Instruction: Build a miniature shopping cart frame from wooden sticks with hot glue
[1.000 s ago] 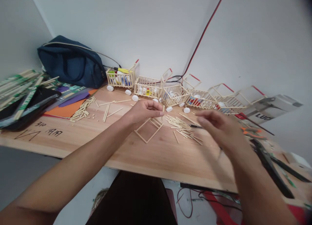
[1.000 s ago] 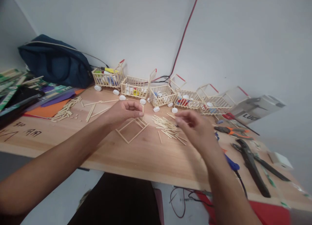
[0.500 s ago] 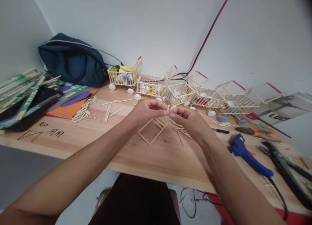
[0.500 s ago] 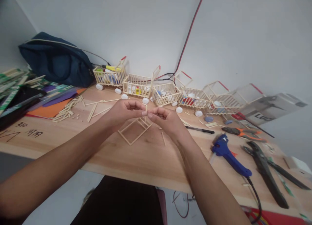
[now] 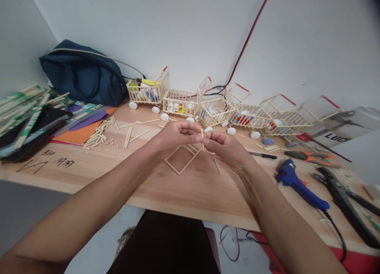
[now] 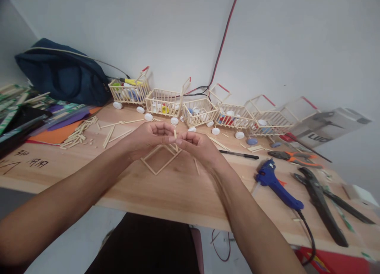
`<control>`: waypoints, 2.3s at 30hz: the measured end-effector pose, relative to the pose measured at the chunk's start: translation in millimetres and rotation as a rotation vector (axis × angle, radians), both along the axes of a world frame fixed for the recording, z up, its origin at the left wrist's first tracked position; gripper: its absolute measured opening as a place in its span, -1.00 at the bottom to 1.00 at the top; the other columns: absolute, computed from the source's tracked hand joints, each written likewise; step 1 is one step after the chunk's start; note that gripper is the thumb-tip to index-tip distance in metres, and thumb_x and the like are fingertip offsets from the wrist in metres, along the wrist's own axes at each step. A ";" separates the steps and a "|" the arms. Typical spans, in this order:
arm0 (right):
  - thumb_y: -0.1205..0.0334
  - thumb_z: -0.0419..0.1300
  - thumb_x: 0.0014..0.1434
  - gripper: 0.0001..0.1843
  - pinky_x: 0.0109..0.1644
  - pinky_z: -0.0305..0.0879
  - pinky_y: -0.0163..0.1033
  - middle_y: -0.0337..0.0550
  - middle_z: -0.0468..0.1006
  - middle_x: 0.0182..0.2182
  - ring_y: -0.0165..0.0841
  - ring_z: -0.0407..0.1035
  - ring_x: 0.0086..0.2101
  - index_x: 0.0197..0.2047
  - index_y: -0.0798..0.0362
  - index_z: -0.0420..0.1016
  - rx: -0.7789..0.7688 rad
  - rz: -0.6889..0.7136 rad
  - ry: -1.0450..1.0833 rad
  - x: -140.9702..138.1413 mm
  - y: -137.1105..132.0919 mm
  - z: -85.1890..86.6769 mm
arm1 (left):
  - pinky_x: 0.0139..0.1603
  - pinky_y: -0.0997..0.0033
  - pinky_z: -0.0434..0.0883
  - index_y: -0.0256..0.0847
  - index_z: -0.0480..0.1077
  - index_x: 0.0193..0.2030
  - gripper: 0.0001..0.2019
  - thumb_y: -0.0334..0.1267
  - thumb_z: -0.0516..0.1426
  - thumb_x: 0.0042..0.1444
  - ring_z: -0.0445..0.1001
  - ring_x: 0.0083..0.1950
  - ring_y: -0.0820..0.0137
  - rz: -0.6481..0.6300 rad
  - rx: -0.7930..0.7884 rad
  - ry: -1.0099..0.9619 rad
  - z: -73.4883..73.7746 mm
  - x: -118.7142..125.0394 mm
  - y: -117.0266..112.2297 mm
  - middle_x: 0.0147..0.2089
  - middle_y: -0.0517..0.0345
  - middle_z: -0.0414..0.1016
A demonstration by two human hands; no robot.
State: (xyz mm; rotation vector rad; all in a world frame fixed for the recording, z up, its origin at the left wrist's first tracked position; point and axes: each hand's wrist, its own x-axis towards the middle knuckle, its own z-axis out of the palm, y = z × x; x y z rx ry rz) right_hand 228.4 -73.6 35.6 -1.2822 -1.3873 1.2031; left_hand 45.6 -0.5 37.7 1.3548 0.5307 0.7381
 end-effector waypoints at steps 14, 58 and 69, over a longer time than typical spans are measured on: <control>-0.04 0.34 -0.01 -0.66 -0.32 0.10 -0.28 -0.30 0.37 -0.46 -0.47 0.17 -0.45 -0.37 0.05 0.42 0.068 -0.092 -0.054 0.0 -3.5 4.0 | -0.28 0.33 0.24 -0.19 0.43 -0.43 -0.84 -0.19 0.16 0.09 0.39 -0.23 0.25 0.199 0.834 1.127 2.4 -32.4 -15.4 -0.35 0.06 0.52; 0.25 0.21 0.03 -0.92 -0.42 0.05 -0.28 -0.32 0.38 -0.62 -0.47 0.15 -0.57 -0.43 0.05 0.51 0.224 -0.218 -0.555 -18.8 -4.6 -9.9 | -0.16 0.29 0.29 -0.16 0.54 -0.44 -0.86 -0.40 0.16 0.05 0.45 -0.23 0.28 0.490 0.929 0.734 0.2 -14.0 -26.6 -0.38 0.12 0.60; 0.28 0.21 0.03 -0.94 -0.40 0.07 -0.29 -0.34 0.37 -0.63 -0.47 0.17 -0.56 -0.47 0.03 0.47 0.264 -0.274 -0.619 -23.5 -5.8 -9.4 | -0.14 0.29 0.32 -0.18 0.54 -0.40 -0.85 -0.39 0.13 0.09 0.46 -0.24 0.30 0.511 1.006 0.722 -2.2 -13.7 -27.2 -0.36 0.12 0.61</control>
